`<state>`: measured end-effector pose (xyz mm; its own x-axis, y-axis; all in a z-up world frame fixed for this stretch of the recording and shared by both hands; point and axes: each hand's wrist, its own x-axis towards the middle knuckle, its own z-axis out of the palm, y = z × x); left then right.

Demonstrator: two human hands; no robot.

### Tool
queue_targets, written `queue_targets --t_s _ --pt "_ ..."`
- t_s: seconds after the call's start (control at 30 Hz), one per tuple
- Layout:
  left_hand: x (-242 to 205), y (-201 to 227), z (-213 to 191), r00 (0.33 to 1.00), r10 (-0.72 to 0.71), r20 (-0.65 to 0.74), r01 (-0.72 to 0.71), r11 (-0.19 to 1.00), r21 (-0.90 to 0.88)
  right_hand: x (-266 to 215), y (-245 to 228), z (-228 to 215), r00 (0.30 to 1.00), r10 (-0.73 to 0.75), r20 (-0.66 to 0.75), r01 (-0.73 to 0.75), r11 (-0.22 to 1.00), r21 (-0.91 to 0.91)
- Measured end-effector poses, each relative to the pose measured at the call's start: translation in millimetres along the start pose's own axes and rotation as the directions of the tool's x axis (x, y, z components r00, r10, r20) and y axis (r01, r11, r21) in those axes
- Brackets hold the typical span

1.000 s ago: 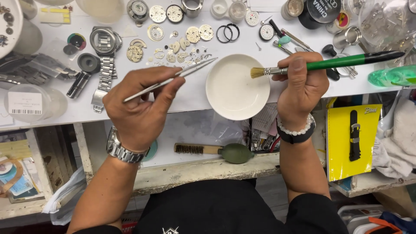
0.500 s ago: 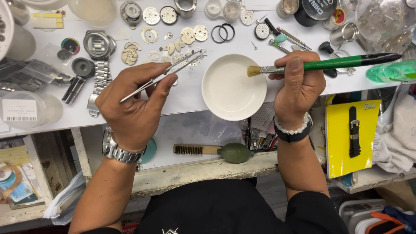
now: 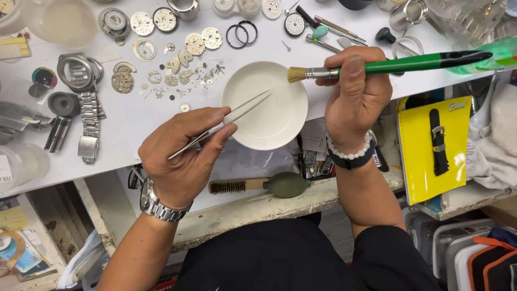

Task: The person uses tweezers to hold a small watch component over a white bowl while brushing it with a green-handled brush. The component is repeatedly dipped into the liquid and brushed, then placed back on the workbench among other disassembled watch parts.

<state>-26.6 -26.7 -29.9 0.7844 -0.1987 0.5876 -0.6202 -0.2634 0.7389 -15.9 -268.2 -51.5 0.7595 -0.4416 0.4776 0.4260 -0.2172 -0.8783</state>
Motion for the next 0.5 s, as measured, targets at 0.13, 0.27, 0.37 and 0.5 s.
queue_targets --t_s 0.13,0.27,0.37,0.5 --pt "0 -2 1 1.000 -0.003 0.016 0.003 1.000 0.010 0 0 -1 1.000 -0.006 0.004 0.006 1.000 -0.014" --pt "-2 -6 2 0.999 0.045 0.017 -0.045 0.999 0.002 0 0 0 1.000 -0.004 0.006 0.004 1.000 -0.011" --pt "-3 -9 3 0.998 0.055 0.011 -0.055 0.998 0.007 0 2 0 1.000 -0.007 0.008 0.007 1.000 -0.011" --pt "-4 -10 3 0.998 0.057 0.015 -0.057 0.998 0.037 0 4 0 1.000 -0.028 0.011 0.028 0.999 -0.016"
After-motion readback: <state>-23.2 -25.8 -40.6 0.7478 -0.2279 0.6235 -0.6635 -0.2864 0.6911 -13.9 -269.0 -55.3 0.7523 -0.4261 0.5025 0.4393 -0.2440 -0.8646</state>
